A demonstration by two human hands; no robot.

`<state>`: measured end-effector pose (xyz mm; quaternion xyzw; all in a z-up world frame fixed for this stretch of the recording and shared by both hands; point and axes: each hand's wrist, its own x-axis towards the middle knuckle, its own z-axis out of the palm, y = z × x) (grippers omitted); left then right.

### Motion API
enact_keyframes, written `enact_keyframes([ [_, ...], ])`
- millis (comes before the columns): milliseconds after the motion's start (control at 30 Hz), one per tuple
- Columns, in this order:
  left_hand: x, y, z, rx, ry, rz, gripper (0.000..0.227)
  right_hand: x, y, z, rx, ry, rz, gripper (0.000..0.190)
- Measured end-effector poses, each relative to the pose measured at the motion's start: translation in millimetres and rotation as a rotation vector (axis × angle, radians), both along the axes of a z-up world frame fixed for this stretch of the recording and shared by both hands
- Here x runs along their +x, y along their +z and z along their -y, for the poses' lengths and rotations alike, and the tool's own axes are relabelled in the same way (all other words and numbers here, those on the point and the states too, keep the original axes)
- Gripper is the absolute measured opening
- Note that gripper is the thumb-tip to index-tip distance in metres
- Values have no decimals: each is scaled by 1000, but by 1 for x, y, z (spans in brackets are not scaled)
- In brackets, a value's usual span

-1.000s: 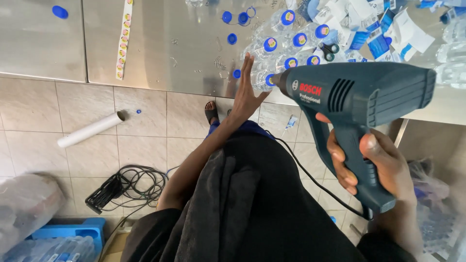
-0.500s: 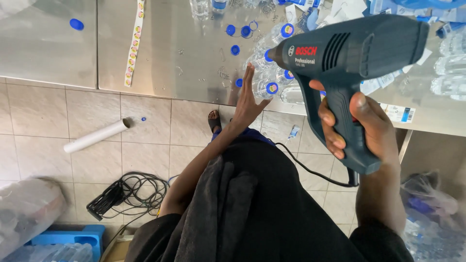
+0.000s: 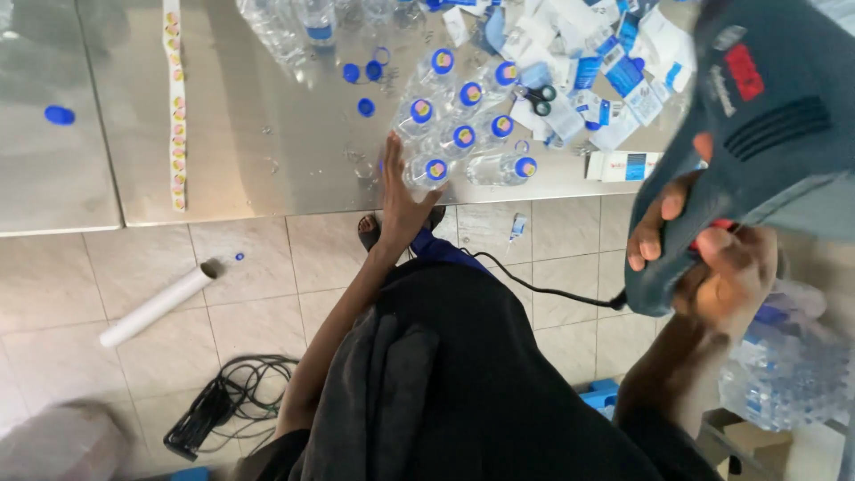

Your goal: The person uses scissors to cut the plastic off the necks of several water bottles on a metal table. They then use a heat gun to apply heat to the cut edges of the bottles.

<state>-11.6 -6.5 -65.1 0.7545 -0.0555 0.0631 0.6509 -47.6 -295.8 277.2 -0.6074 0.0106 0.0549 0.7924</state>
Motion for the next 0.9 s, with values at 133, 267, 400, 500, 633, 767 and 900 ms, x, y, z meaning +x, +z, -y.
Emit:
enact_keyframes([
  [133,2,-4,4,2,6,-80,106,-10,-77,45,-525,-303,37,28],
  [267,4,-17,9,31,44,-106,87,-14,-238,128,-1331,-388,184,90],
  [400,7,3,10,103,69,-296,80,-4,-359,142,-1590,-317,158,72],
  [500,7,6,8,214,118,-352,82,16,-386,119,-1844,-158,26,33],
  [633,-9,11,1,249,187,-296,86,41,-394,105,-1974,-66,64,22],
  [767,-25,55,-1,161,355,-476,82,58,-421,104,-2035,71,121,43],
  [900,-39,75,0,91,500,-576,80,74,-433,101,-2074,-268,480,19],
])
